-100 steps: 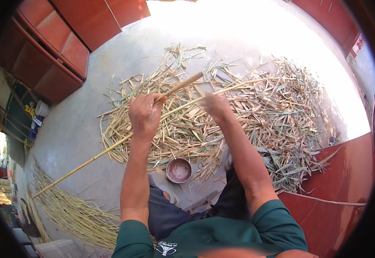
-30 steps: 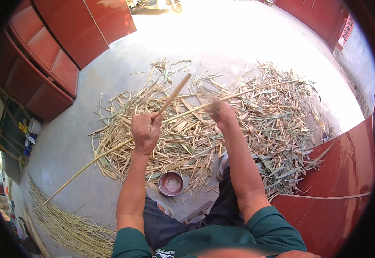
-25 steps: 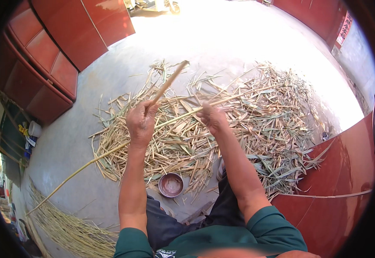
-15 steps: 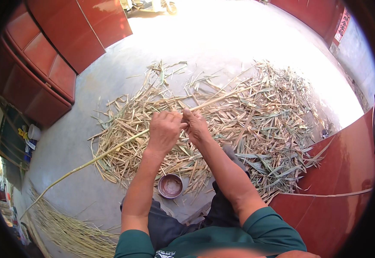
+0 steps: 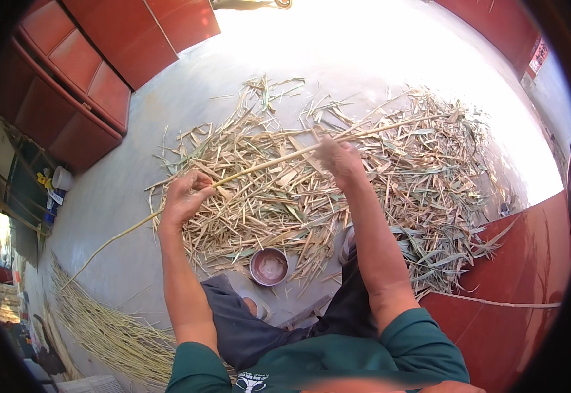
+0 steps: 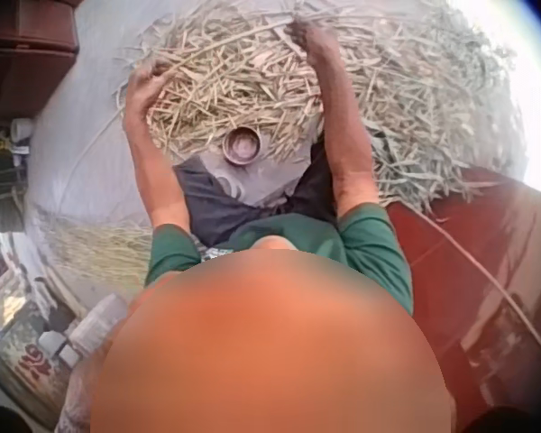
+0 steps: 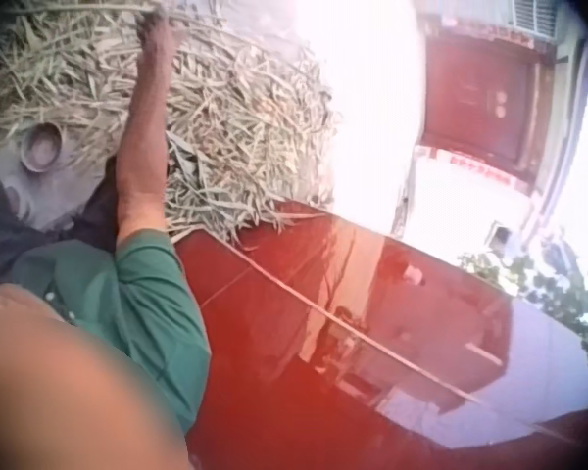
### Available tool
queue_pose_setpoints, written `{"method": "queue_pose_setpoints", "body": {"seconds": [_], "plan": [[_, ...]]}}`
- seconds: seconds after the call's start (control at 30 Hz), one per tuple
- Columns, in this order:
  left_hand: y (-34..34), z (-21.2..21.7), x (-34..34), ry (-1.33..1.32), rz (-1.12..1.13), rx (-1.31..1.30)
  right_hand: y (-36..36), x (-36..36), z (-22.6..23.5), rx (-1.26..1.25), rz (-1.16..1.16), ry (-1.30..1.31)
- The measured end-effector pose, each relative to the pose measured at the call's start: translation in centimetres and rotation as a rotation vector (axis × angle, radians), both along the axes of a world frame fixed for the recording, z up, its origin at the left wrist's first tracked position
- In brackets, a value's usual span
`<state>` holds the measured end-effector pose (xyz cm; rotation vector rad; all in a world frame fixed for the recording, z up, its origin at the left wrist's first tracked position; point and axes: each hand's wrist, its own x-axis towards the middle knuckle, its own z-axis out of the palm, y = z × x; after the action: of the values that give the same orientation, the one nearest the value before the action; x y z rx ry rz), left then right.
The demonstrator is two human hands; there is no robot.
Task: The person sits on the floor and repeatedly picks up long bamboo stalks, stripping off the outer layers by hand. The removed strips fall onto a growing pile on the floor, while the cleaned stalks are set aside.
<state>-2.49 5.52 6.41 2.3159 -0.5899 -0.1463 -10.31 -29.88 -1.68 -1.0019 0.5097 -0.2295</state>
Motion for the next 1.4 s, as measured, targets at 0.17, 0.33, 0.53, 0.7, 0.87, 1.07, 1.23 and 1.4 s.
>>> {"method": "queue_pose_setpoints", "body": {"seconds": [0.17,0.33,0.53,0.7,0.87,1.07,1.23,1.4], "plan": [[-3.8,-4.2,0.3,-0.064,-0.130,-0.039,5.1,-0.2,-0.1,-0.012,0.140,-0.074],[-5.9,-7.3,0.4,0.087,-0.133,-0.194,6.0,-0.4,0.4,-0.104,0.122,-0.039],[-3.6,-7.8,1.8,0.225,-0.081,-0.302,2.9,-0.2,1.0,-0.198,0.015,-0.104],[-2.9,-7.8,2.4,0.329,-0.007,-0.360,3.4,-0.1,0.5,-0.111,0.038,-0.172],[-1.2,-5.1,4.2,0.251,0.284,-0.768,3.3,-0.4,0.5,-0.117,0.015,-0.072],[-6.9,-4.6,2.7,-0.577,0.144,-0.074,4.9,-0.7,0.0,-0.110,0.053,-0.091],[-11.6,-6.2,-0.1,-0.503,-0.343,-0.254,6.4,-0.9,-0.2,-0.271,0.057,-0.160],[-10.4,-7.2,0.1,-0.270,-0.173,-0.302,4.3,-0.9,0.9,-0.247,-0.019,-0.325]]}}
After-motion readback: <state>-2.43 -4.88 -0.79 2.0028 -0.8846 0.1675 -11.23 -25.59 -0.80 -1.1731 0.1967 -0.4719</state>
